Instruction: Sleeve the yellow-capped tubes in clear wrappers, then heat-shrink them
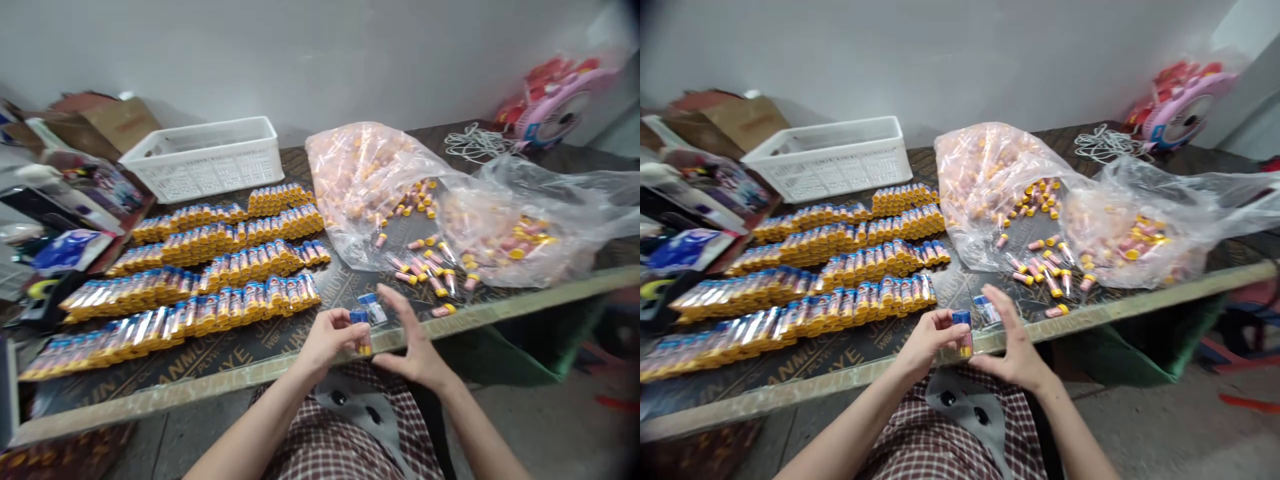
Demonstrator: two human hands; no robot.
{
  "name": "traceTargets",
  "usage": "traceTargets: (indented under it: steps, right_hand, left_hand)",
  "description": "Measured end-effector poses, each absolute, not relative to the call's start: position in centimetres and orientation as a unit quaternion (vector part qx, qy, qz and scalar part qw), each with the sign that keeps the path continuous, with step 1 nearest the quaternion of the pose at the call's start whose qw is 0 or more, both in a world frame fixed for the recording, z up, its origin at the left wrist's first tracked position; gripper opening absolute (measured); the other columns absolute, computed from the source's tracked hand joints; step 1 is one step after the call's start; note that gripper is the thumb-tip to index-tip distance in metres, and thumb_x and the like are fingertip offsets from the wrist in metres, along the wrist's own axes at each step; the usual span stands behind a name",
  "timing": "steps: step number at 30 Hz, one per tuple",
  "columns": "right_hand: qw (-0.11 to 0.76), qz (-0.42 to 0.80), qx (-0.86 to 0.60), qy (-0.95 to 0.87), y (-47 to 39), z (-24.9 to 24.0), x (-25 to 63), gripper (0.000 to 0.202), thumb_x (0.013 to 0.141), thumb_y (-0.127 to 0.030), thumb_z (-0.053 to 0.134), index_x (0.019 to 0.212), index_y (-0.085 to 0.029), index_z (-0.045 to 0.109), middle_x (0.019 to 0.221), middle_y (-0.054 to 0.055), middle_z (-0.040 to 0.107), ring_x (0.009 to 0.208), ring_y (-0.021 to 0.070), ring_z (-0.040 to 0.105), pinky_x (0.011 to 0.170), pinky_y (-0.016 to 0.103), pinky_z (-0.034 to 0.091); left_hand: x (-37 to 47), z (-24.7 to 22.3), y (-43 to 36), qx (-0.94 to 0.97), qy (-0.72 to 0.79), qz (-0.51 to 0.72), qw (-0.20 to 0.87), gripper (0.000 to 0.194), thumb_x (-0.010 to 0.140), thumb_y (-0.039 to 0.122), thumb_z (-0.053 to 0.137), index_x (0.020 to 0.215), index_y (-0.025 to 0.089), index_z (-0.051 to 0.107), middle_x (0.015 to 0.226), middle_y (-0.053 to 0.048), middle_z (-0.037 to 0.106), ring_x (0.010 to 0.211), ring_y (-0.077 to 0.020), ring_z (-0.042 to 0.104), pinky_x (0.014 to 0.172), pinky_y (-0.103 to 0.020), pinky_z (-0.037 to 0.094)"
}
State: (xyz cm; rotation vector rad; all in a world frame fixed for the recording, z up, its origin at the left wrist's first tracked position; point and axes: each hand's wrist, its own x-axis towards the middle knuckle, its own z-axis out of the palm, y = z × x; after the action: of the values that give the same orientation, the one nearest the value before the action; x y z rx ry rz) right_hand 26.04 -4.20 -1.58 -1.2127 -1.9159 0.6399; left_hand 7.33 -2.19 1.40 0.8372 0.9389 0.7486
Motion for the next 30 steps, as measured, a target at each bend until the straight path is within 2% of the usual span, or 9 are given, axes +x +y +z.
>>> traceTargets:
  steps: [3,7,9,12,17,21,24,27,30]
  right_hand:
    - [0.335,0.089,-0.597,-0.723,0.5,-3.6,29.2,0.06,0.083,-0.045,0.052,0.137,-0.024,0.036,0.141,0.012,0.037,0.131,0.0308,0.032,0.105,0.053,0.027]
    - [0.168,-0.059,-0.684,-0.707,6.1,-7.0,32.6,0.05,0.088,-0.047,0.042,0.132,-0.024,0.045,0.139,0.017,0.039,0.128,0.0368,0.033,0.097,0.061,0.028]
    - [0.116,-0.084,-0.681,-0.718,7.6,-8.0,33.4,0.047,0.09,-0.046,0.038,0.132,-0.025,0.045,0.136,0.016,0.044,0.124,0.0362,0.037,0.093,0.061,0.03]
    - [0.099,-0.106,-0.665,-0.733,8.0,-8.4,33.4,0.041,0.091,-0.04,0.036,0.126,-0.025,0.05,0.127,0.013,0.053,0.116,0.0332,0.043,0.089,0.057,0.033]
    - [0.119,-0.11,-0.643,-0.749,5.8,-8.3,33.0,0.029,0.089,-0.031,0.043,0.11,-0.023,0.061,0.122,0.011,0.057,0.112,0.0309,0.046,0.091,0.055,0.031]
    - [0.199,-0.034,-0.639,-0.742,3.1,-8.0,32.5,0.025,0.086,-0.024,0.046,0.104,-0.021,0.064,0.122,0.014,0.058,0.115,0.0323,0.046,0.096,0.059,0.022]
    - [0.254,0.007,-0.646,-0.72,2.0,-7.9,32.1,0.024,0.086,-0.022,0.046,0.102,-0.02,0.064,0.123,0.013,0.058,0.119,0.0321,0.045,0.099,0.058,0.021]
    - [0.278,0.013,-0.652,-0.705,1.7,-7.7,32.1,0.024,0.088,-0.026,0.046,0.106,-0.023,0.061,0.122,0.009,0.059,0.119,0.03,0.046,0.099,0.054,0.026]
    - [0.333,0.02,-0.651,-0.682,1.3,-7.3,32.5,0.027,0.09,-0.032,0.044,0.112,-0.024,0.058,0.115,0.007,0.063,0.112,0.0259,0.052,0.098,0.049,0.032]
  left_hand:
    - [4.4,2.7,-0.2,0.488,0.472,0.36,0.64,0.031,0.065,0.04,0.071,0.071,0.011,0.06,0.062,-0.005,0.063,0.056,-0.0118,0.055,0.058,-0.023,0.042]
    - [-0.6,4.3,2.8,0.591,0.63,0.361,0.353,0.037,0.068,0.037,0.067,0.096,0.015,0.059,0.063,0.0,0.061,0.06,-0.0146,0.056,0.058,-0.024,0.041]
    - [-2.6,4.7,4.0,0.622,0.698,0.292,0.203,0.039,0.072,0.038,0.064,0.104,0.018,0.056,0.065,0.0,0.061,0.063,-0.0166,0.058,0.06,-0.025,0.04]
    - [-4.5,4.8,5.1,0.648,0.74,0.156,0.095,0.037,0.077,0.041,0.057,0.106,0.019,0.056,0.072,-0.004,0.064,0.07,-0.0211,0.061,0.061,-0.027,0.039]
    - [-5.7,4.7,5.3,0.683,0.727,0.038,0.051,0.043,0.079,0.049,0.054,0.109,0.018,0.056,0.089,-0.011,0.067,0.085,-0.0277,0.062,0.065,-0.03,0.04]
    - [-4.1,5.1,4.8,0.668,0.736,0.109,0.037,0.046,0.08,0.055,0.051,0.105,0.018,0.06,0.073,-0.007,0.066,0.074,-0.0251,0.062,0.061,-0.028,0.038]
    - [0.2,3.9,4.2,0.706,0.649,0.225,0.171,0.032,0.083,0.047,0.051,0.091,0.019,0.064,0.064,-0.002,0.063,0.063,-0.0172,0.059,0.06,-0.025,0.038]
    - [6.2,0.8,4.1,0.772,0.51,0.208,0.316,0.018,0.083,0.033,0.053,0.083,0.019,0.066,0.079,-0.003,0.068,0.073,-0.0154,0.06,0.068,-0.024,0.04]
    - [10.9,-2.5,4.7,0.78,0.535,0.134,0.295,0.022,0.078,0.035,0.061,0.089,0.017,0.064,0.089,-0.008,0.067,0.082,-0.02,0.06,0.07,-0.027,0.04]
